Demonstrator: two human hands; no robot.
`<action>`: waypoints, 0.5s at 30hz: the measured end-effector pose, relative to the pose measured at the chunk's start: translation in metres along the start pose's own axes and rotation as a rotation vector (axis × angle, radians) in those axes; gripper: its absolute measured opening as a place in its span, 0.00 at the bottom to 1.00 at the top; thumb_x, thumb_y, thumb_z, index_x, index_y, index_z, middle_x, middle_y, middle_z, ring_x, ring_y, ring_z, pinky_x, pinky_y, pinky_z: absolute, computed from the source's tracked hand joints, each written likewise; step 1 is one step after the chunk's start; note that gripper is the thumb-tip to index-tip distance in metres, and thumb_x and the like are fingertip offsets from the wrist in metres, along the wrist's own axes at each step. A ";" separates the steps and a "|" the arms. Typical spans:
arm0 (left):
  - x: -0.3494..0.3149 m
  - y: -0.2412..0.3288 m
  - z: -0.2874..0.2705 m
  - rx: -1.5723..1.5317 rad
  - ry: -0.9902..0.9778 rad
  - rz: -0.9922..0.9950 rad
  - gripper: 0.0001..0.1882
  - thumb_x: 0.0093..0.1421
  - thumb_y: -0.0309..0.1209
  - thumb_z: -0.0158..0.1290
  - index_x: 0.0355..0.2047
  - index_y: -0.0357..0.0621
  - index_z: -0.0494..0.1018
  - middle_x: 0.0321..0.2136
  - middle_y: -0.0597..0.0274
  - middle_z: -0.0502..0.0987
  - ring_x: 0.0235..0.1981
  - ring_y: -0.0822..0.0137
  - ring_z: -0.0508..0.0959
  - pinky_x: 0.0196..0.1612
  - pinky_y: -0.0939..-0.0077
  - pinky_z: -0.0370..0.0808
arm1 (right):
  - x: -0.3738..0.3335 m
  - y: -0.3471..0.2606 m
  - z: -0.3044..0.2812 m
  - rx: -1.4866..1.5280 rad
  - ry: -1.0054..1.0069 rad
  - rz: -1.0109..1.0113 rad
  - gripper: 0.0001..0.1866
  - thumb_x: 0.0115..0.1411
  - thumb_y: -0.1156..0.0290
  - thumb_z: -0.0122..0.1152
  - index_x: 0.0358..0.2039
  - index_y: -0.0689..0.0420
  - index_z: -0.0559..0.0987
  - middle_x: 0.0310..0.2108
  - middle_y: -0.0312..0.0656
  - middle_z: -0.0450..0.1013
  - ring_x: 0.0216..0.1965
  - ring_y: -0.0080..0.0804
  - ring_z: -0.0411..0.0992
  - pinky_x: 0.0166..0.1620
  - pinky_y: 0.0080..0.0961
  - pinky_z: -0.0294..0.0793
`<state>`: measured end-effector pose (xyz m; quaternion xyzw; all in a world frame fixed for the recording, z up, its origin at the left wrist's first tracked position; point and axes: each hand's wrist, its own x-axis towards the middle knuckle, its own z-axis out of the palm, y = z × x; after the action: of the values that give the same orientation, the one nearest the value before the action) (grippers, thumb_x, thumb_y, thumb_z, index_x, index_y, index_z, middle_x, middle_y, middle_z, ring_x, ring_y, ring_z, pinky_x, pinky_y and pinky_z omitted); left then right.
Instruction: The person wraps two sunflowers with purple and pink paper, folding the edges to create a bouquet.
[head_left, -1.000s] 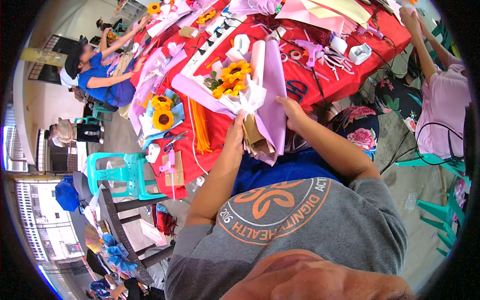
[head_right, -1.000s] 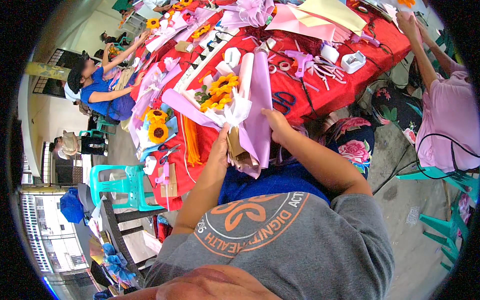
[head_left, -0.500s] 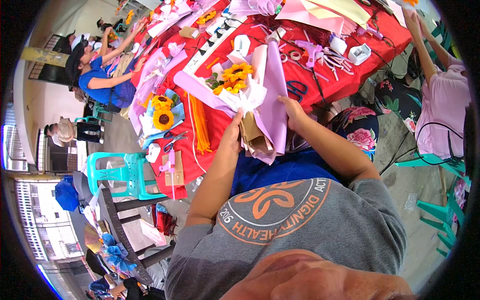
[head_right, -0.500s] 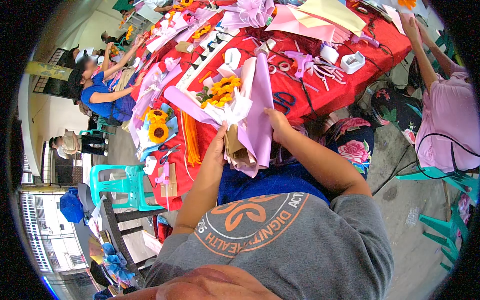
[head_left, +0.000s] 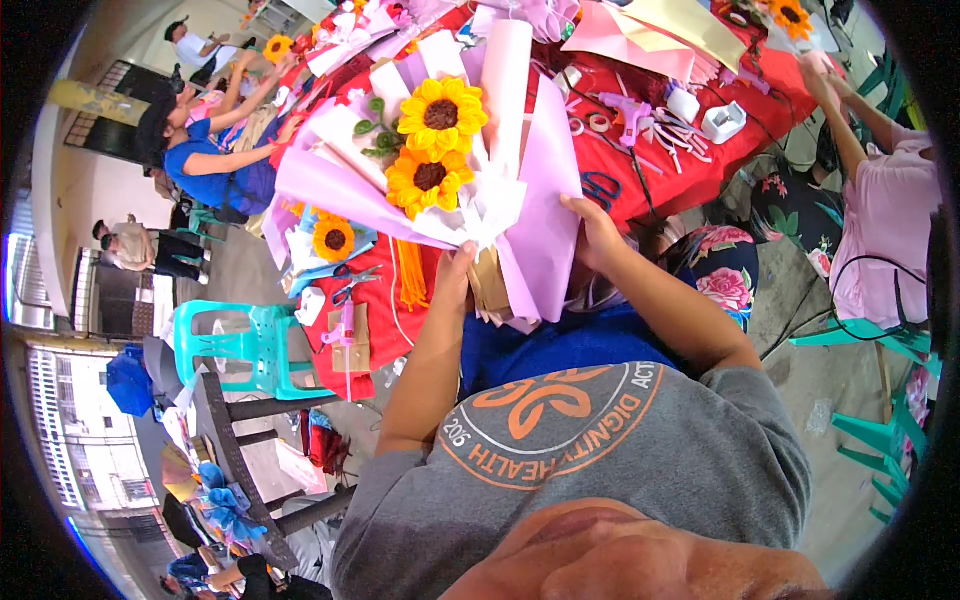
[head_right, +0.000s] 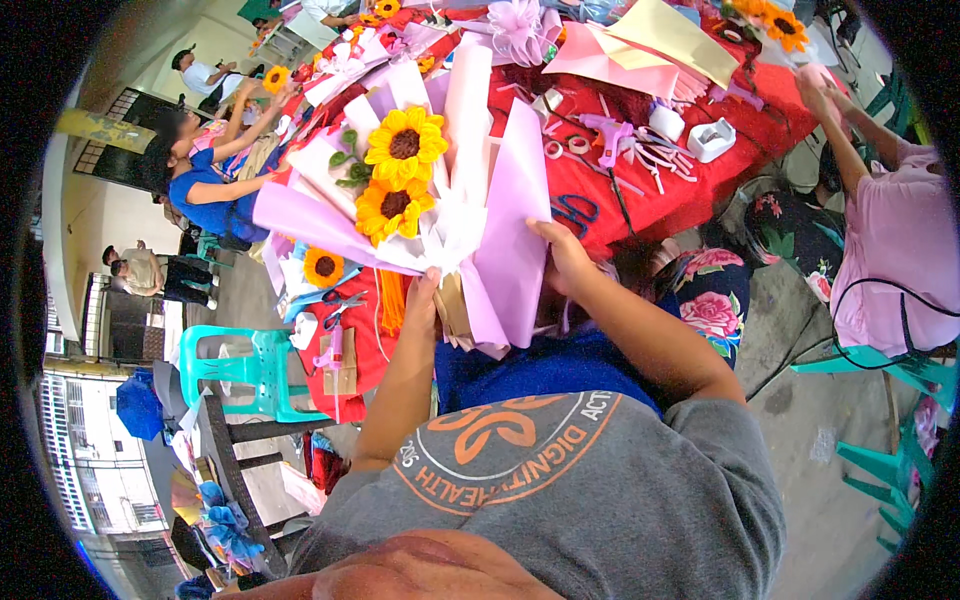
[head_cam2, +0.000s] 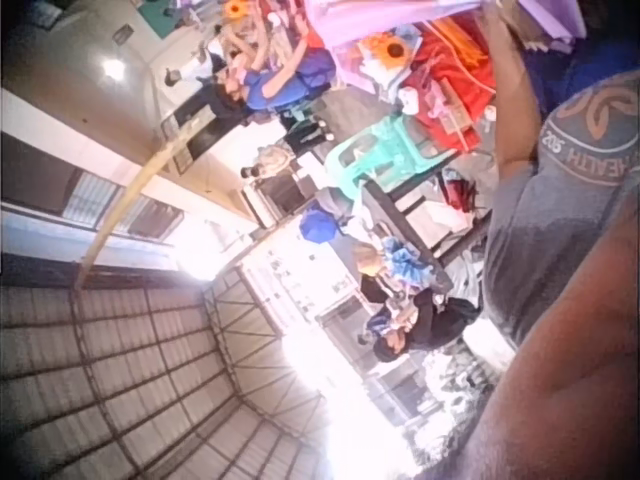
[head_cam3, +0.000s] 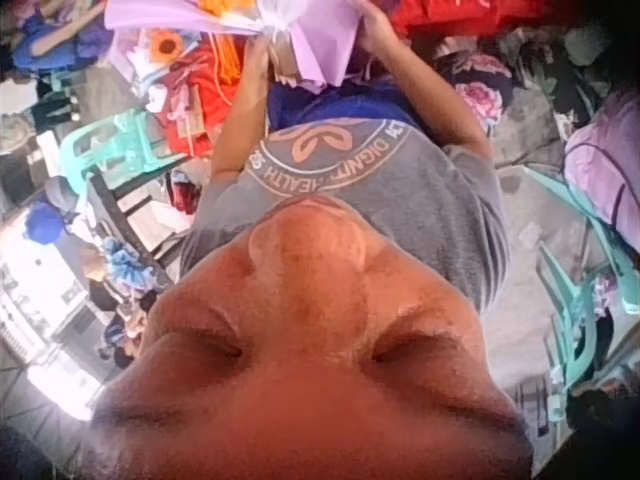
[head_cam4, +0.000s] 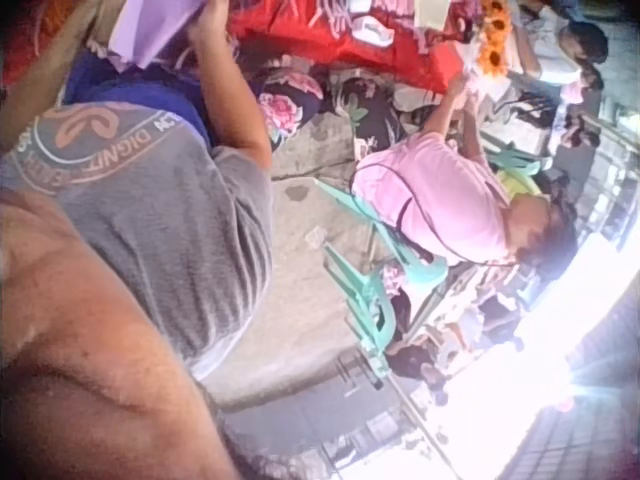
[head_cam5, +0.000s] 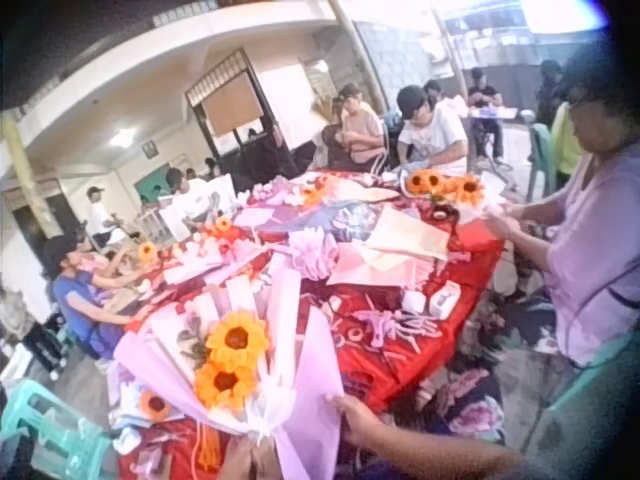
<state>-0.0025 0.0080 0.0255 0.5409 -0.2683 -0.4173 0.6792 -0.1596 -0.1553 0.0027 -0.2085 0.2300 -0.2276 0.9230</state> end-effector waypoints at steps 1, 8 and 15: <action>-0.001 0.003 0.000 -0.052 0.011 0.002 0.31 0.54 0.36 0.52 0.55 0.36 0.57 0.49 0.58 0.65 0.50 0.66 0.67 0.52 0.70 0.65 | 0.003 -0.009 0.003 0.026 -0.089 0.001 0.19 0.56 0.62 0.50 0.43 0.62 0.70 0.39 0.46 0.72 0.41 0.38 0.71 0.47 0.35 0.68; 0.001 -0.009 -0.010 -0.031 0.044 -0.197 0.31 0.54 0.44 0.52 0.51 0.35 0.61 0.43 0.59 0.71 0.41 0.67 0.73 0.45 0.72 0.70 | 0.067 -0.033 -0.006 -0.098 -0.144 0.029 0.14 0.53 0.73 0.54 0.42 0.60 0.70 0.36 0.45 0.72 0.35 0.37 0.73 0.42 0.35 0.73; -0.002 -0.026 -0.013 -0.161 0.106 -0.134 0.29 0.55 0.39 0.52 0.53 0.36 0.59 0.46 0.58 0.68 0.46 0.66 0.71 0.48 0.71 0.69 | 0.064 -0.027 -0.003 -0.095 -0.020 -0.038 0.12 0.54 0.76 0.51 0.41 0.58 0.70 0.34 0.40 0.72 0.35 0.32 0.72 0.41 0.33 0.72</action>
<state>-0.0002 0.0146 -0.0031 0.5227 -0.1608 -0.4526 0.7043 -0.1189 -0.2109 -0.0074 -0.2585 0.2274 -0.2319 0.9098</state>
